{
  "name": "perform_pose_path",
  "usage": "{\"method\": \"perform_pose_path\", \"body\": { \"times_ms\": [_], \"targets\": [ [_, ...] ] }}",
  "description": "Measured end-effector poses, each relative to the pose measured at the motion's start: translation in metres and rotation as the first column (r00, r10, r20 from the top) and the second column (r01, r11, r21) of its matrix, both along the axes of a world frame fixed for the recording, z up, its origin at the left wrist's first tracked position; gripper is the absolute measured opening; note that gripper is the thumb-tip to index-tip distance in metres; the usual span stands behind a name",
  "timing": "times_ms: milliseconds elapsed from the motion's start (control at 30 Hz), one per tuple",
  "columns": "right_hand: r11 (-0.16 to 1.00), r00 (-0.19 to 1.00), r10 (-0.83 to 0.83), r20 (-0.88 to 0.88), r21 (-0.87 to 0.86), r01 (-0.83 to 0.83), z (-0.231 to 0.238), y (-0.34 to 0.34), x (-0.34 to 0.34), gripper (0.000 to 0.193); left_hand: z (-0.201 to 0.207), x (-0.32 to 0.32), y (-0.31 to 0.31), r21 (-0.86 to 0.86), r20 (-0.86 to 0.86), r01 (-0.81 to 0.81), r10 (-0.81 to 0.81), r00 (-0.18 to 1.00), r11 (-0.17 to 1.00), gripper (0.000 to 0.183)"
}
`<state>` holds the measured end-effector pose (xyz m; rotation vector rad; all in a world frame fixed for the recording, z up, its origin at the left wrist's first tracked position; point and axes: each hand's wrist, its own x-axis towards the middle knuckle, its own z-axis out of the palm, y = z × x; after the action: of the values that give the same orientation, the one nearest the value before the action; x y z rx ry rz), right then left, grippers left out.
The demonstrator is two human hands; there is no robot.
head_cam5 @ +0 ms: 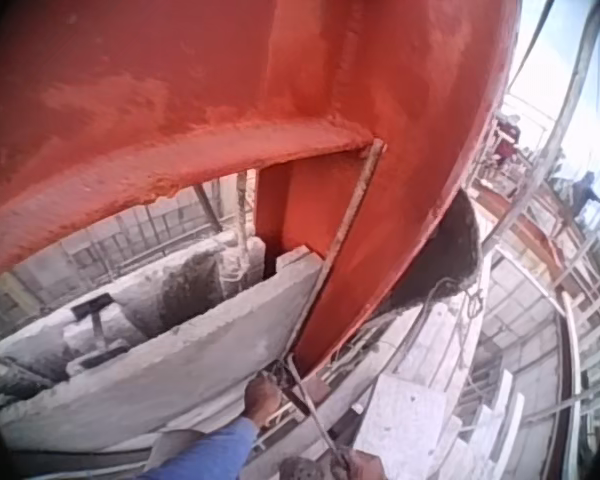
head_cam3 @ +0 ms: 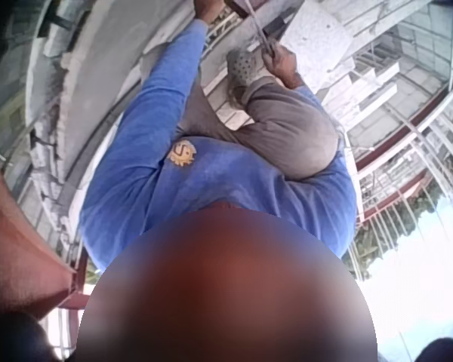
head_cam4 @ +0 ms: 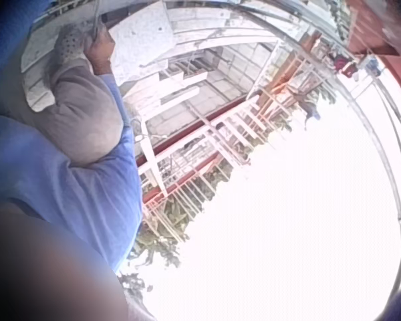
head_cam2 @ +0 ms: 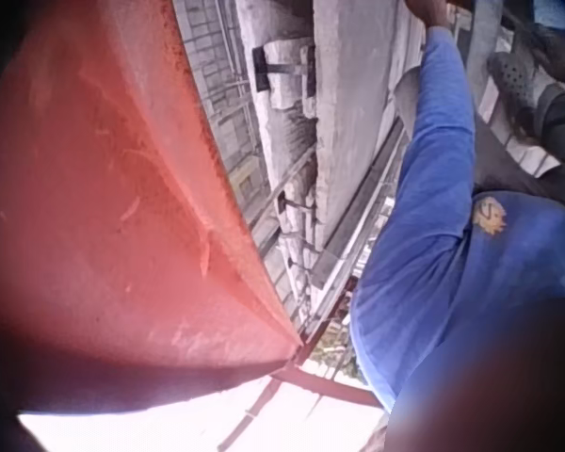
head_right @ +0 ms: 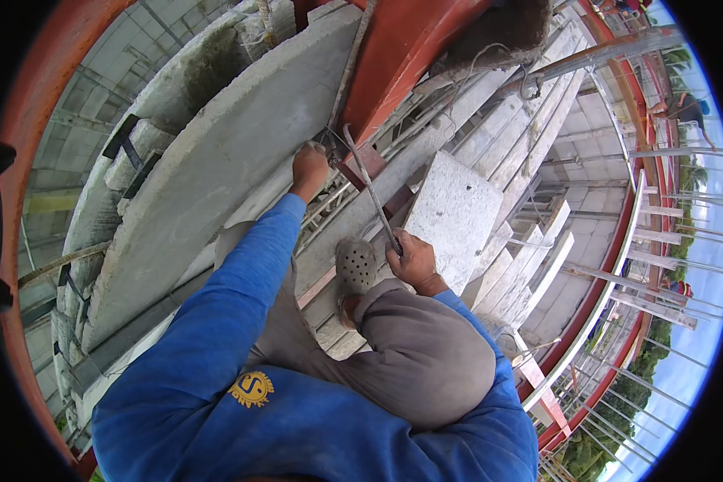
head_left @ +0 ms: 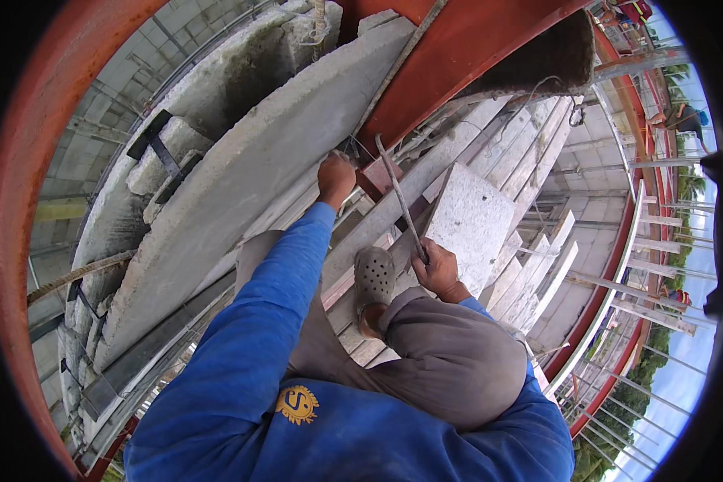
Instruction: The person secures a red metal beam to a concrete structure using wire ties and a metal rod. They wrap the wire around the beam and concrete, then twist and tighten it with the rod to fasten the connection.
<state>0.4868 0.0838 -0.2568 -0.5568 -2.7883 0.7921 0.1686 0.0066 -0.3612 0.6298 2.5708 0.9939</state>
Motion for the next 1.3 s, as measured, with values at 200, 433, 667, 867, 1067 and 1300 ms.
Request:
{"method": "perform_pose_path", "body": {
  "times_ms": [200,433,667,867,1067,1300],
  "targets": [
    [0.978,0.999,0.027,0.029,0.206,-0.032,0.028,0.016,0.013,0.034,-0.017,-0.011,0.000,0.095,-0.179,-0.027,0.044,0.983,0.995,0.026],
    [0.938,0.972,0.187,0.139,0.269,-0.219,0.056,0.060,0.010,0.025,-0.006,-0.006,0.017,0.199,0.678,-0.248,0.049,0.733,0.948,0.039],
    [0.959,0.919,-0.050,0.390,0.275,-0.065,0.048,0.066,0.036,0.028,-0.051,-0.017,0.026,0.243,0.629,-0.277,0.067,0.775,0.930,0.037],
    [0.963,0.893,-0.271,0.361,0.089,0.256,0.034,0.051,0.086,0.030,0.032,-0.012,0.011,0.276,0.927,-0.585,-0.051,0.371,0.762,0.021],
    [0.931,0.916,-0.237,0.324,-0.193,0.310,0.054,0.021,0.053,0.032,0.053,-0.021,-0.005,0.163,0.975,-0.853,-0.215,0.062,0.495,0.014],
    [0.737,0.930,-0.093,0.355,-0.604,0.304,0.141,0.026,-0.056,0.044,0.044,-0.024,0.001,0.095,0.945,-0.927,-0.325,-0.029,0.362,0.023]
  ]
}}
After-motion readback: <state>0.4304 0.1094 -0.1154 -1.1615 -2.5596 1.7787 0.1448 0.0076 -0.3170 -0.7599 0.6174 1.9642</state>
